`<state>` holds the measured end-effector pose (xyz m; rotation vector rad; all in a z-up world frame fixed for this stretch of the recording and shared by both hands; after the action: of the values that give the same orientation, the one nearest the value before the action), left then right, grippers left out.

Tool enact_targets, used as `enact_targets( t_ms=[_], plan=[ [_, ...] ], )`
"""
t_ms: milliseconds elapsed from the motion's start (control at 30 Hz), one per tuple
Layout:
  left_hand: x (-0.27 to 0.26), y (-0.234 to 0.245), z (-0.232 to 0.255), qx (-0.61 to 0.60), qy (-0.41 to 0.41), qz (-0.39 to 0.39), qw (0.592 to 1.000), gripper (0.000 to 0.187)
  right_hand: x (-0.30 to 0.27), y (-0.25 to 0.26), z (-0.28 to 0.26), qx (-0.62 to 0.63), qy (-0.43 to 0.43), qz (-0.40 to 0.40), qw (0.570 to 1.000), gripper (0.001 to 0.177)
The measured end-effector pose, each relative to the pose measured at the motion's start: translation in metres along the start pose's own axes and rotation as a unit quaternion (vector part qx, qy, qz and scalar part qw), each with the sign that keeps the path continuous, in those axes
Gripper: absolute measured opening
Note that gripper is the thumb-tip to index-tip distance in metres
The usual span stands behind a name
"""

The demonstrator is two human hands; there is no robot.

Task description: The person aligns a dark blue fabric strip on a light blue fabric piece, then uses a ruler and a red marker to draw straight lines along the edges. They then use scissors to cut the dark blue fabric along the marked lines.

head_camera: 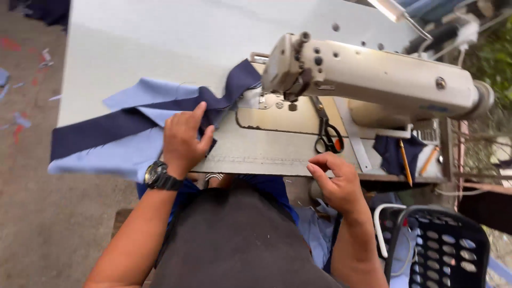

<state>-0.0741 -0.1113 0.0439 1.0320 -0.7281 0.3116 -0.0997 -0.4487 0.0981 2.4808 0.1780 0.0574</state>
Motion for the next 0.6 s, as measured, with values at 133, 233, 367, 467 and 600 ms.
enact_targets(
  t_ms=[133, 233, 367, 467, 600],
  plan=[
    [-0.029, 0.021, 0.007, 0.044, 0.027, 0.011, 0.999, 0.05, -0.015, -0.009, 0.018, 0.018, -0.027, 0.015, 0.999, 0.013],
    [-0.05, 0.035, 0.0, 0.09, 0.063, -0.001, 0.994, 0.043, -0.02, -0.03, 0.036, 0.045, -0.068, 0.015, 0.997, 0.015],
    [-0.066, 0.039, -0.025, 0.102, 0.098, -0.044, 0.989, 0.044, -0.012, -0.078, 0.012, 0.047, -0.047, -0.048, 0.997, 0.013],
    [-0.059, 0.045, -0.059, 0.117, 0.128, -0.061, 0.983, 0.049, 0.01, -0.114, -0.03, 0.031, 0.03, -0.085, 0.995, 0.012],
    [-0.048, 0.051, -0.111, 0.148, 0.187, -0.101, 0.966, 0.054, 0.047, -0.162, -0.075, -0.025, 0.161, -0.081, 0.983, 0.02]
  ],
)
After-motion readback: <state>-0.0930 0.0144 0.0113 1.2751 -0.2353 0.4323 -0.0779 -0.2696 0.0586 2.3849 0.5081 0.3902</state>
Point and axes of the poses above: each hand's wrist, its own x-axis towards the middle knuckle, its own y-axis out of the back of the hand, z = x × y, the point moved 10 cm from there along x, towards the middle knuckle, and after that the axes turned 3 degrees about -y, right-handed, at the moved point
